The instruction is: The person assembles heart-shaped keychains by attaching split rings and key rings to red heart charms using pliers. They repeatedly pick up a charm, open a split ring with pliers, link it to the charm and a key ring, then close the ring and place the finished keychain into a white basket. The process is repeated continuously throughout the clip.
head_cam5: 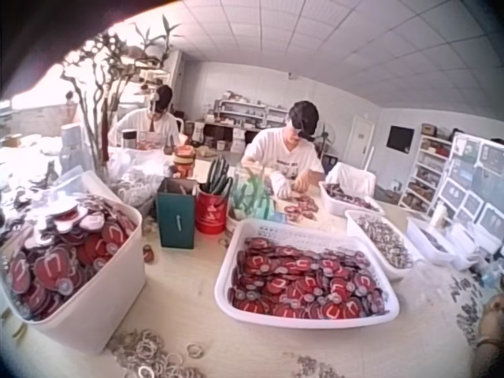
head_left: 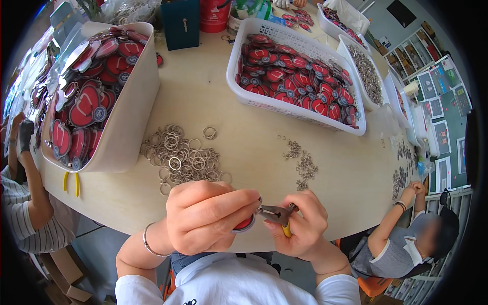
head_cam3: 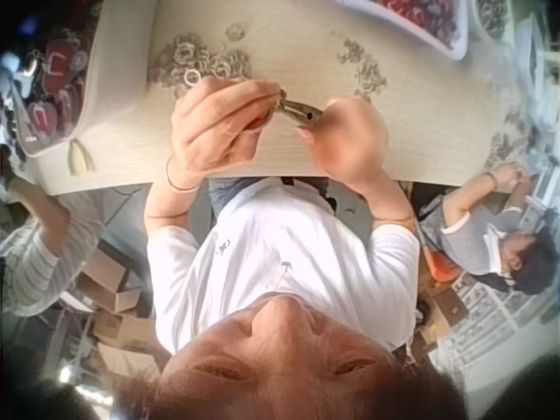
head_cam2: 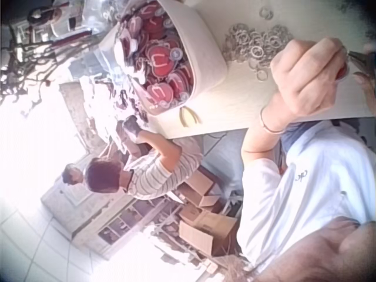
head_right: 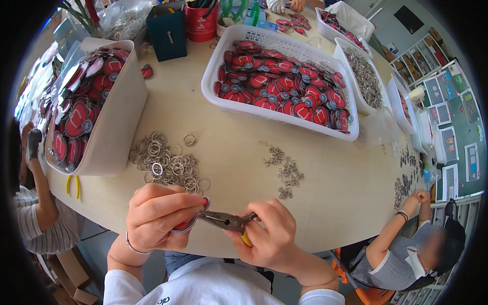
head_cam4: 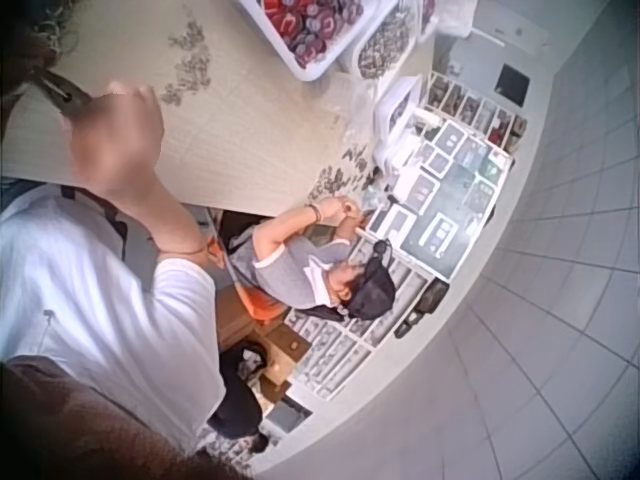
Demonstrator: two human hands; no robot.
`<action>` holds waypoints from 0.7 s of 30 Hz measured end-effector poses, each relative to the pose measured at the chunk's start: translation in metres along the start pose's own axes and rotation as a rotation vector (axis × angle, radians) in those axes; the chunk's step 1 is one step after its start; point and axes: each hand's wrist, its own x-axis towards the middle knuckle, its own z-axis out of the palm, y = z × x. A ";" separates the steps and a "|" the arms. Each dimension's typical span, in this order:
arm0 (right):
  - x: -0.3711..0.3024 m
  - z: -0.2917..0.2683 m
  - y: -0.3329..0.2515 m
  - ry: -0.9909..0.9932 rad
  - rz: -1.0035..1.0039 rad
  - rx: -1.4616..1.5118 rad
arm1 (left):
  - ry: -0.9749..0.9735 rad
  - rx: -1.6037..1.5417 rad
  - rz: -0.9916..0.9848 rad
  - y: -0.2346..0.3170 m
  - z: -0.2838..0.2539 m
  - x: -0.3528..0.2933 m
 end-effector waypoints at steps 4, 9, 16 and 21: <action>-0.003 -0.001 -0.001 -0.044 0.009 0.020 | 0.014 0.009 0.020 -0.001 0.002 0.000; -0.007 0.002 0.005 -0.055 0.096 0.140 | -0.109 -0.001 -0.049 -0.003 -0.004 0.015; -0.010 0.002 0.032 0.101 0.271 0.320 | 0.378 0.590 -0.280 -0.026 -0.095 0.062; -0.018 0.020 0.045 0.124 0.237 0.293 | 0.112 1.176 -0.371 -0.084 -0.164 0.060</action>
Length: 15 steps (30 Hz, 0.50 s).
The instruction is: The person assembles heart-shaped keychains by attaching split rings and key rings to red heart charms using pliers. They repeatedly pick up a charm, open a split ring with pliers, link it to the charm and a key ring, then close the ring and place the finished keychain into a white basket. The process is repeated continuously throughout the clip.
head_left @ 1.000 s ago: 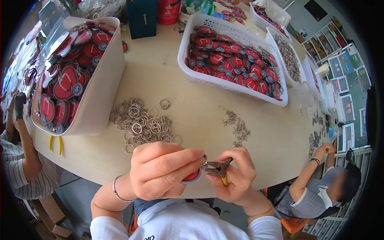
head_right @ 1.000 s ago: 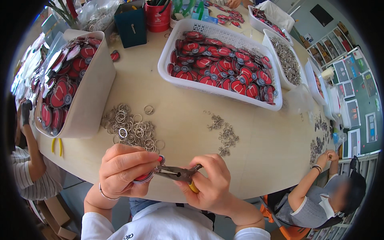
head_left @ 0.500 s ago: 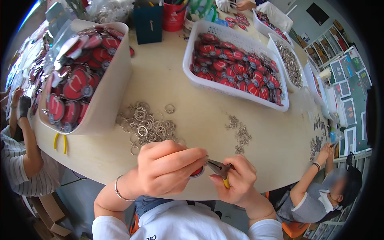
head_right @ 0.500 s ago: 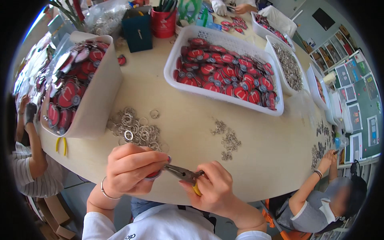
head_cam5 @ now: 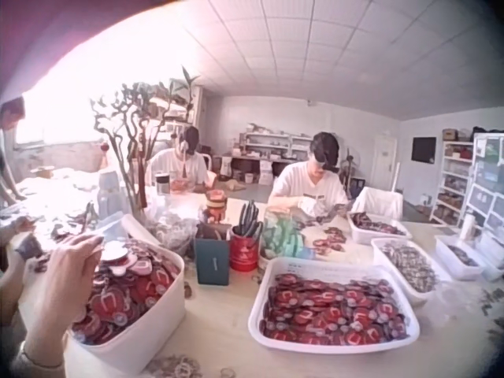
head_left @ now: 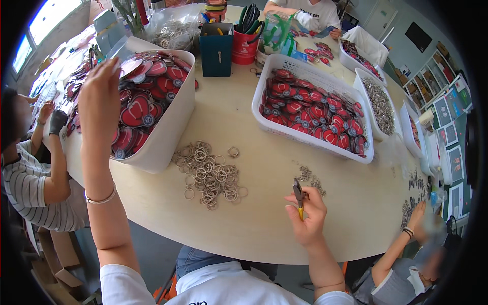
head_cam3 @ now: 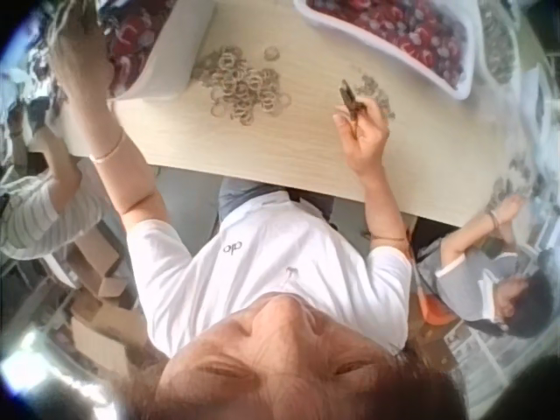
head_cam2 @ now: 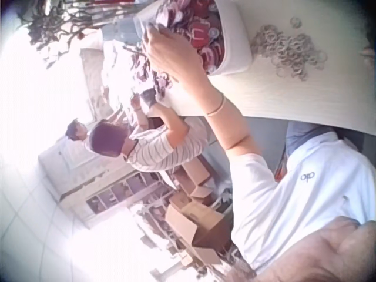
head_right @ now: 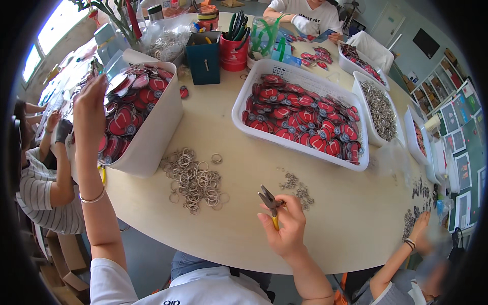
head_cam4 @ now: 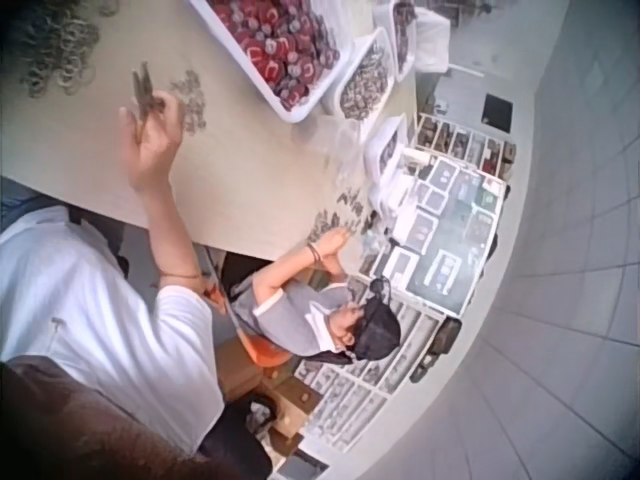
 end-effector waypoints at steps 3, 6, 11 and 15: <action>0.000 0.003 0.005 -0.014 -0.010 -0.023 | -0.134 0.133 -0.005 -0.001 0.007 -0.011; -0.003 0.003 0.011 -0.024 -0.014 -0.031 | -0.106 -0.027 -0.143 -0.002 0.006 -0.012; -0.006 0.002 0.014 -0.039 -0.050 -0.097 | -0.223 -0.055 -0.161 0.007 0.003 -0.005; -0.006 0.004 0.012 -0.063 -0.077 -0.127 | -0.168 -0.010 -0.109 0.013 -0.002 -0.003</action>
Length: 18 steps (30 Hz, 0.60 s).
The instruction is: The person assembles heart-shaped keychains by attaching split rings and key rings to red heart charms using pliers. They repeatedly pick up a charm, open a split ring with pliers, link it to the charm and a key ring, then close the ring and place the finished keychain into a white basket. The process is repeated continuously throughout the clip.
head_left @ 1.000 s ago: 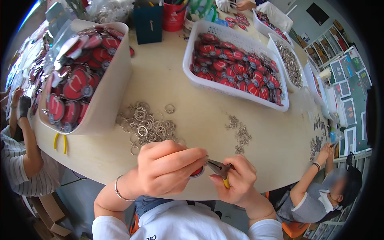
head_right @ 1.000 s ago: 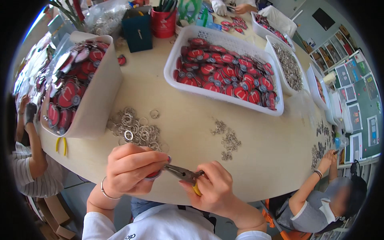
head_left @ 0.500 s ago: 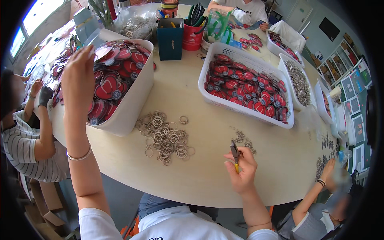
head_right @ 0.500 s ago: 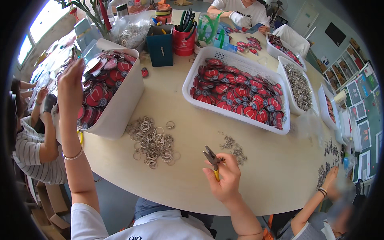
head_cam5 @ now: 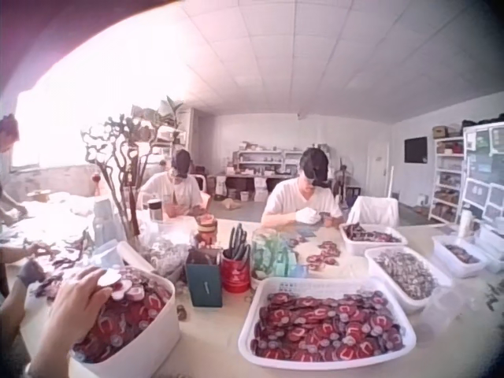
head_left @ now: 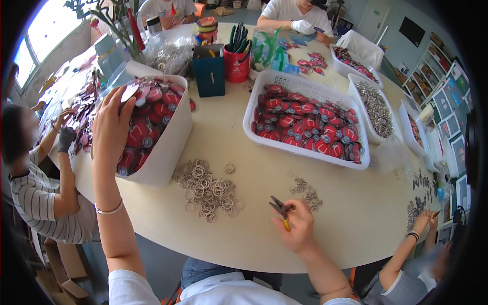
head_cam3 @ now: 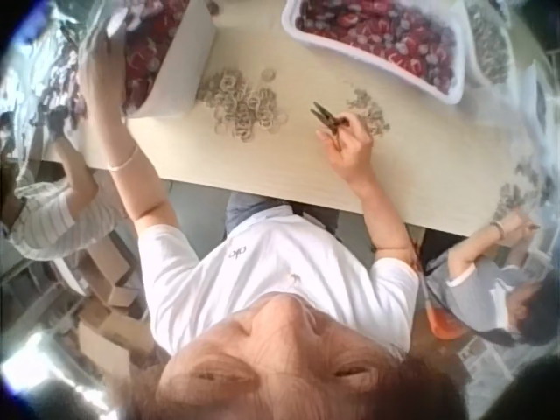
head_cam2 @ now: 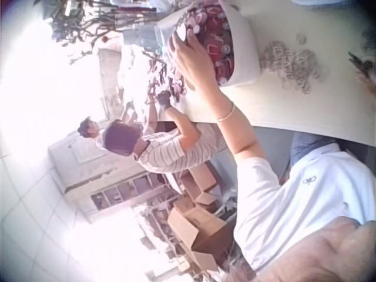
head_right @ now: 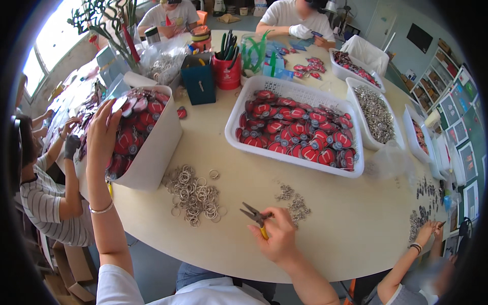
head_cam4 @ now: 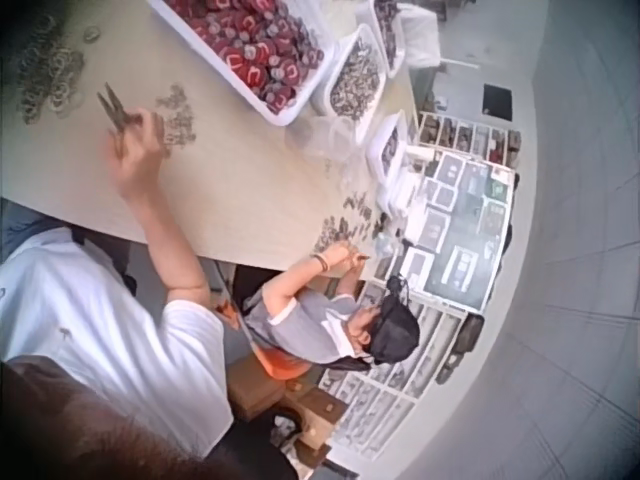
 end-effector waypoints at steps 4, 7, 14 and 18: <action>0.001 0.002 -0.002 0.009 -0.028 -0.001 | 0.139 -0.066 0.126 0.036 0.002 0.000; 0.000 0.002 -0.001 0.034 -0.029 0.013 | 0.000 -0.295 0.360 0.090 0.008 -0.013; 0.001 0.002 0.004 0.080 -0.035 -0.002 | -0.944 -0.133 0.415 0.122 0.096 -0.054; 0.002 0.002 0.005 0.096 -0.031 0.017 | -1.132 -0.438 0.238 0.110 0.111 -0.056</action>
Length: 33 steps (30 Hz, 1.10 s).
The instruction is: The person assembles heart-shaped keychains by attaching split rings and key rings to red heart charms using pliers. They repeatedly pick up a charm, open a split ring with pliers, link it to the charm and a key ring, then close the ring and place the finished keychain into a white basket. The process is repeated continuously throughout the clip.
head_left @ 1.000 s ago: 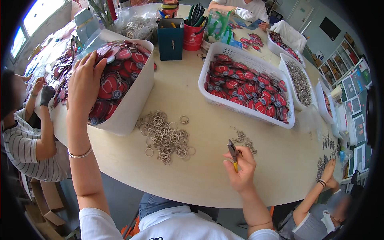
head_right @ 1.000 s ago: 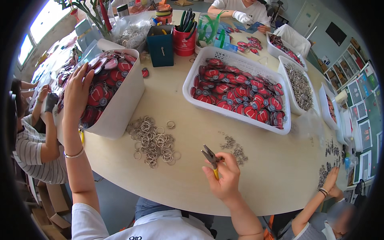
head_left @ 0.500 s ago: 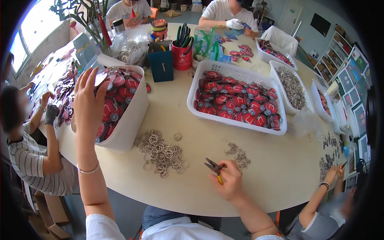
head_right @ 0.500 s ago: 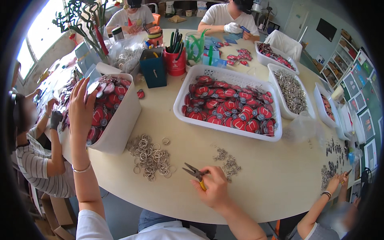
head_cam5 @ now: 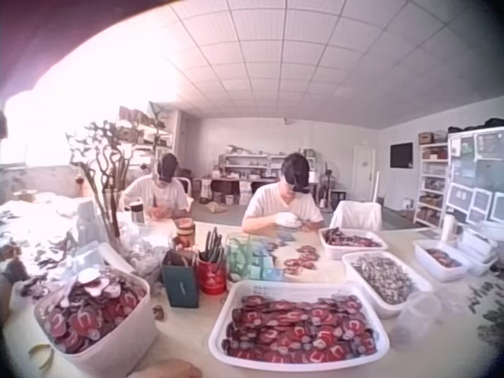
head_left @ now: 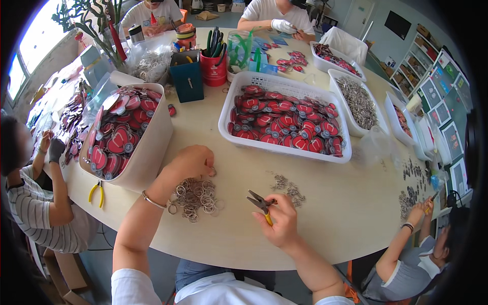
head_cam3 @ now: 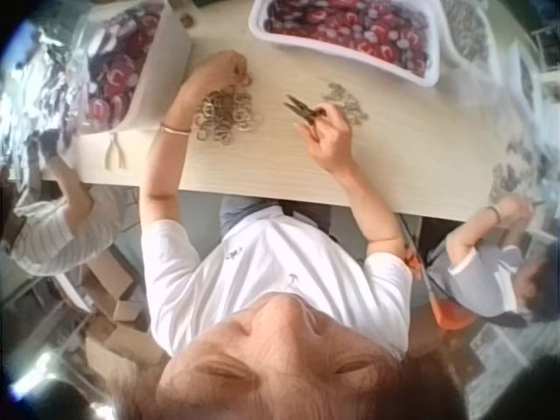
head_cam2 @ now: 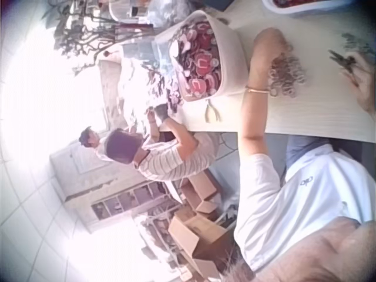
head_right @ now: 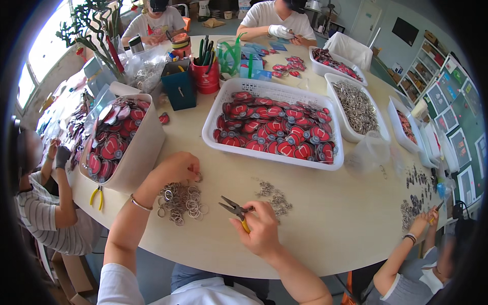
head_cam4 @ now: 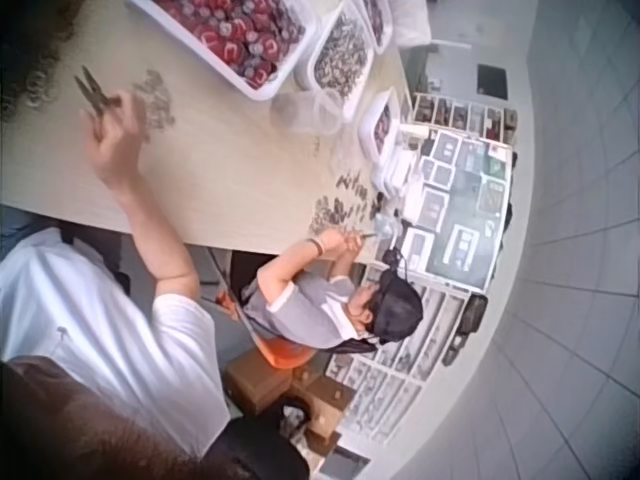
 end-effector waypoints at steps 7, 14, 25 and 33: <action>-0.002 -0.003 0.000 -0.028 -0.014 -0.032 | 0.413 0.101 0.194 0.067 -0.029 0.013; 0.001 -0.004 0.004 -0.006 -0.020 -0.029 | 0.312 0.554 0.383 0.076 0.005 0.150; -0.001 -0.003 0.011 0.070 0.015 -0.043 | 0.298 0.322 0.389 0.072 -0.004 0.138; -0.002 0.010 0.012 0.028 0.139 -0.012 | 0.472 -0.309 0.354 0.062 -0.016 0.106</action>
